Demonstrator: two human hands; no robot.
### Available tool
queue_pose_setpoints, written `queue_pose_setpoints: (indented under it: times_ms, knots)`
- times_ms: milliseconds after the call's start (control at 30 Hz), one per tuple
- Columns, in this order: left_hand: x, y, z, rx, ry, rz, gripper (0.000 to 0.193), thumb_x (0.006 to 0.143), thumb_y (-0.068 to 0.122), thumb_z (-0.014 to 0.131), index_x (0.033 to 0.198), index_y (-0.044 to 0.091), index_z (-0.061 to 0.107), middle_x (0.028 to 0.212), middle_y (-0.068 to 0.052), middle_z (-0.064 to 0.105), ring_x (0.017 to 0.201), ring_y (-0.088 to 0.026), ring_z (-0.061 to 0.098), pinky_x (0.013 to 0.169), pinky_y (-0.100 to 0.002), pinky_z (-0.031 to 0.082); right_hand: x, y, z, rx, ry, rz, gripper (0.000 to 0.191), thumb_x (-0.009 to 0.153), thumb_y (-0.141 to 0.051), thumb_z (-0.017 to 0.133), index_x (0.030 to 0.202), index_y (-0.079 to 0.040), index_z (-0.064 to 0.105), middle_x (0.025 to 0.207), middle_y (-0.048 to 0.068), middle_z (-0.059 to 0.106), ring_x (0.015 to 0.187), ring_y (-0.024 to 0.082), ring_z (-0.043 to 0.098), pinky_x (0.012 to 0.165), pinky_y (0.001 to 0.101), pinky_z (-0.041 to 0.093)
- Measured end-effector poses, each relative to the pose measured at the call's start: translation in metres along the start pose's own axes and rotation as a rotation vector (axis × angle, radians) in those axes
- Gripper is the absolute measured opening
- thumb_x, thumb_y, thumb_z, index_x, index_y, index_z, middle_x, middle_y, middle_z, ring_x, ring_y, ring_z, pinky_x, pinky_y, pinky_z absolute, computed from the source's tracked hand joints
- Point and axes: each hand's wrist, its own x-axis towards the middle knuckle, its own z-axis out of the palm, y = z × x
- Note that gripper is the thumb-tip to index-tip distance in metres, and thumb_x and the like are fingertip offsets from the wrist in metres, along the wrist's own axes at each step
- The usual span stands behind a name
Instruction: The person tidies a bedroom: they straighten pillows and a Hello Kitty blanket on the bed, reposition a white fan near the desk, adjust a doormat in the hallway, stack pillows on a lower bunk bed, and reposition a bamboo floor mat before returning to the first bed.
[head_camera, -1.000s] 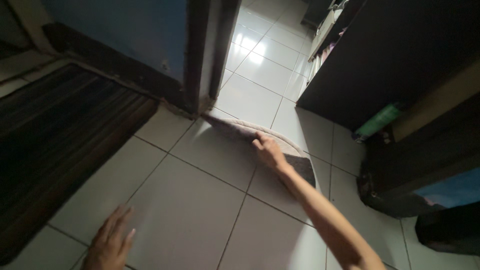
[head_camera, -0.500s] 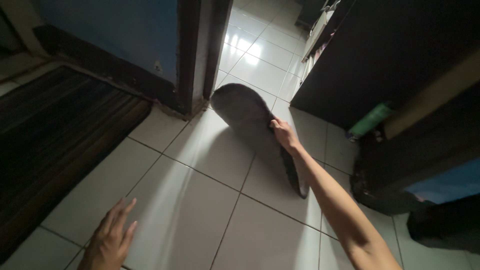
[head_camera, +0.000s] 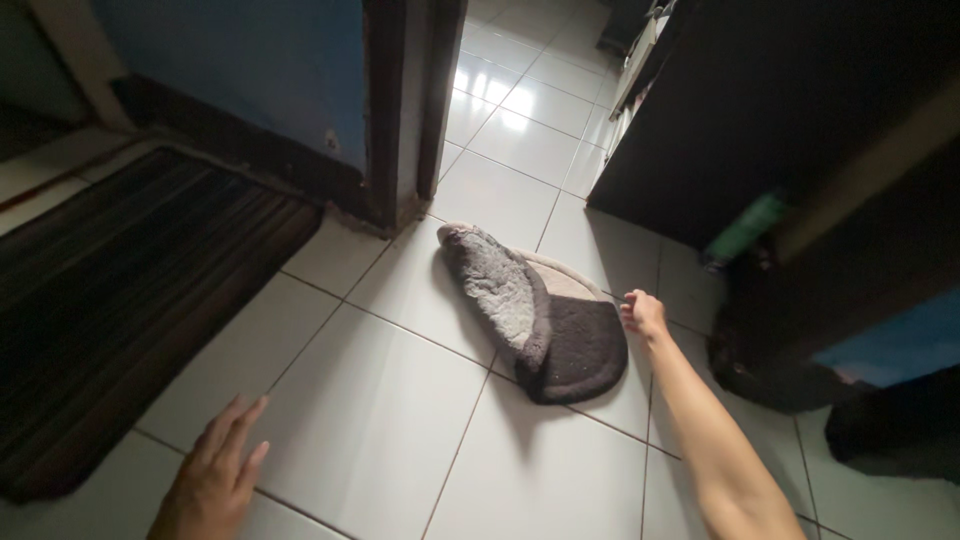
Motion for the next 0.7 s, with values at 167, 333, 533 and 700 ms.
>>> queue_pose_setpoints:
  times_ms: [167,333,533,700]
  knots:
    - [-0.025,-0.005,-0.019,0.025,-0.06,-0.057,0.072,0.093,0.03,0.056,0.16,0.03,0.031,0.163,-0.008,0.027,0.147,-0.031,0.035,0.116,-0.049,0.037,-0.047,0.029,0.017,-0.205,0.116,-0.33,0.032,0.1,-0.035,0.058,0.111,-0.006,0.07,0.088,0.006,0.072,0.078,0.017,0.067,0.071,0.0349,0.053]
    - [-0.096,-0.017,-0.063,-0.041,-0.008,-0.09,0.06,0.095,0.03,0.057,0.152,0.02,0.041,0.16,-0.007,0.036,0.144,-0.03,0.041,0.115,-0.042,0.041,-0.17,0.028,0.103,-0.338,-0.263,-0.744,0.03,0.104,-0.03,0.055,0.117,-0.007,0.069,0.101,0.012,0.073,0.093,0.02,0.069,0.083,0.0344,0.053]
    - [-0.228,-0.042,-0.114,-0.034,0.308,-0.132,0.052,0.094,0.015,0.06,0.145,0.011,0.049,0.156,-0.011,0.042,0.136,-0.035,0.049,0.109,-0.043,0.045,-0.345,0.013,0.248,-0.398,-0.781,-0.974,0.028,0.101,-0.027,0.059,0.121,-0.009,0.068,0.108,0.013,0.073,0.095,0.026,0.071,0.081,0.0368,0.057]
    - [-0.393,-0.077,-0.108,0.094,0.496,-0.332,0.045,0.097,0.012,0.06,0.141,0.009,0.054,0.155,-0.014,0.046,0.135,-0.035,0.052,0.111,-0.045,0.046,-0.51,0.021,0.329,-0.34,-1.141,-1.177,0.026,0.104,-0.026,0.056,0.122,-0.013,0.069,0.12,0.01,0.071,0.103,0.025,0.071,0.082,0.0401,0.057]
